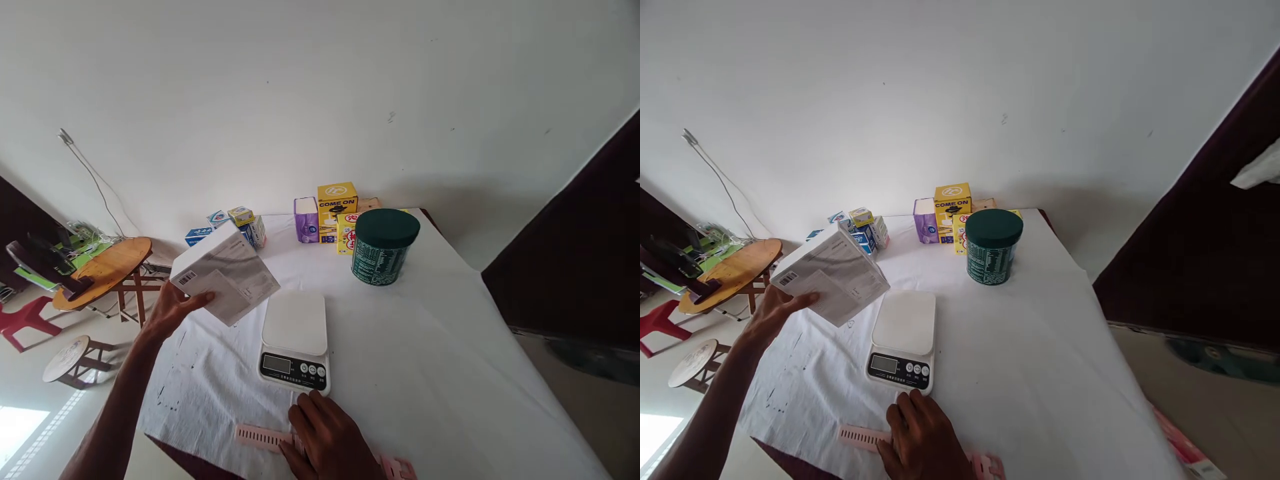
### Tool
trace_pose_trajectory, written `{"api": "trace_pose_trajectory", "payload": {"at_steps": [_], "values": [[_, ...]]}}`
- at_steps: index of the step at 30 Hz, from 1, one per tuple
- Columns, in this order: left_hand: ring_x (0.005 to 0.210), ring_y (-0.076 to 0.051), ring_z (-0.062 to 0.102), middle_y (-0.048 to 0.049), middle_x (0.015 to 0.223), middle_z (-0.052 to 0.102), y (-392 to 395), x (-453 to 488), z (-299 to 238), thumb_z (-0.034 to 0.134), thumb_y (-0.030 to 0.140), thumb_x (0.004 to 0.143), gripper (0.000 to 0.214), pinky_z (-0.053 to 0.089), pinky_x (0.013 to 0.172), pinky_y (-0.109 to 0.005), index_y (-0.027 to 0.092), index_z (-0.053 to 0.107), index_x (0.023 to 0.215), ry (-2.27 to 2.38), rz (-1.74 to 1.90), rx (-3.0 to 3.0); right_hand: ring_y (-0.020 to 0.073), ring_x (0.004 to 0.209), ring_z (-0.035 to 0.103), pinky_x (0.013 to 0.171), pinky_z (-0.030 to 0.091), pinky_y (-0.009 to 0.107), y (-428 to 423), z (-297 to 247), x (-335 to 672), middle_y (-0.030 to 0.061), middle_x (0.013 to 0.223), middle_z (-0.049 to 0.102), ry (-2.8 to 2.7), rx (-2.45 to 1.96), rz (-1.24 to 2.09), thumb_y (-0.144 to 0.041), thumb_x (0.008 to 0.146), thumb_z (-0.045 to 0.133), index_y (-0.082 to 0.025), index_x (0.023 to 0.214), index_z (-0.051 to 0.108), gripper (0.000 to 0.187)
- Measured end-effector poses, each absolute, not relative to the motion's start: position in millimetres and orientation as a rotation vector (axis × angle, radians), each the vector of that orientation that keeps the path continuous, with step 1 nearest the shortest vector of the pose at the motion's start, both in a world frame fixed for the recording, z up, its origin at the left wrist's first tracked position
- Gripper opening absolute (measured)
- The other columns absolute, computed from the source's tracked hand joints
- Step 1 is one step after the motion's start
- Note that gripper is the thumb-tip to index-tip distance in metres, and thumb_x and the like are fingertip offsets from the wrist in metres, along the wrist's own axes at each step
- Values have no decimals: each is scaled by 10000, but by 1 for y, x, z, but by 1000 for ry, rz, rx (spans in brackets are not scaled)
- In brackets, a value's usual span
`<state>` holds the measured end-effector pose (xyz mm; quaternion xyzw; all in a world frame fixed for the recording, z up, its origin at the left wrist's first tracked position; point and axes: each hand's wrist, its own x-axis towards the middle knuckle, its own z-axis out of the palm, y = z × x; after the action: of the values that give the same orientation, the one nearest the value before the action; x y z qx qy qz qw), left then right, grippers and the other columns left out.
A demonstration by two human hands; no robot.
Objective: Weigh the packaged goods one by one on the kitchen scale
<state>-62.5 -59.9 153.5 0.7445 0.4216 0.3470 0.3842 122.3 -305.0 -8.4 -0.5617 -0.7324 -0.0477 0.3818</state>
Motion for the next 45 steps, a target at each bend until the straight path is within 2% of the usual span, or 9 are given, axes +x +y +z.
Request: {"api": "trace_pose_trajectory", "payload": {"at_steps": [8, 15, 18, 24, 29, 33, 37, 41, 45], "values": [[1017, -335, 744, -103, 1140, 758, -92, -18, 139, 886, 357, 658, 802, 660, 812, -472, 238, 565, 1383, 955, 635, 2055, 184, 757, 535, 652, 410, 308, -307, -1, 122, -8, 836, 594, -1897, -1479, -79, -248, 787, 791, -225, 869, 493, 310], [1239, -355, 644, -105, 1338, 668, -94, -25, 137, 903, 378, 641, 909, 573, 1021, -518, 284, 504, 1452, 907, 616, 2310, 188, 752, 532, 648, 423, 327, -306, -2, 122, -9, 842, 600, -1894, -1488, -122, -293, 794, 801, -217, 886, 525, 300], [1251, -366, 638, -116, 1292, 691, -92, -28, 138, 908, 373, 640, 880, 565, 1037, -519, 266, 538, 1431, 911, 611, 2278, 191, 772, 536, 671, 434, 334, -307, -2, 123, -8, 854, 604, -1928, -1494, -103, -308, 818, 785, -217, 889, 530, 281], [1086, -334, 730, -98, 1167, 760, -90, -22, 142, 868, 373, 722, 603, 629, 928, -501, 243, 641, 1266, 904, 581, 2120, 187, 750, 517, 647, 415, 333, -307, -1, 123, -4, 834, 591, -1942, -1524, -127, -356, 841, 772, -215, 861, 520, 289], [1058, -346, 739, -106, 1105, 779, -86, 6, 158, 891, 402, 682, 657, 641, 888, -494, 203, 637, 1254, 887, 714, 1998, 192, 781, 527, 673, 418, 336, -306, -6, 121, -1, 853, 604, -1944, -1532, -109, -414, 845, 773, -212, 885, 531, 318], [1097, -339, 720, -120, 1214, 745, -59, 46, 168, 914, 374, 642, 753, 631, 903, -464, 190, 604, 1303, 792, 845, 2009, 192, 780, 520, 657, 403, 336, -305, -14, 118, 0, 841, 598, -1895, -1538, -170, -434, 823, 788, -214, 878, 526, 347], [1153, -342, 686, -134, 1244, 725, -10, 89, 156, 907, 344, 650, 690, 586, 968, -489, 169, 611, 1248, 669, 786, 2000, 181, 731, 494, 614, 385, 330, -299, -26, 115, -5, 787, 577, -1833, -1495, -295, -520, 801, 786, -218, 835, 514, 408], [1167, -340, 673, -144, 1259, 709, 28, 124, 135, 904, 324, 621, 662, 528, 1028, -537, 165, 615, 1195, 624, 640, 1923, 177, 677, 460, 559, 341, 329, -290, -39, 114, -1, 721, 533, -1869, -1499, -451, -610, 883, 683, -226, 790, 496, 437], [1132, -333, 683, -142, 1234, 705, 46, 148, 124, 896, 340, 624, 637, 561, 957, -535, 172, 610, 1168, 587, 490, 1871, 168, 607, 419, 524, 265, 325, -284, -42, 113, -4, 663, 477, -1778, -1501, -638, -411, 1018, 552, -219, 751, 485, 336]]}}
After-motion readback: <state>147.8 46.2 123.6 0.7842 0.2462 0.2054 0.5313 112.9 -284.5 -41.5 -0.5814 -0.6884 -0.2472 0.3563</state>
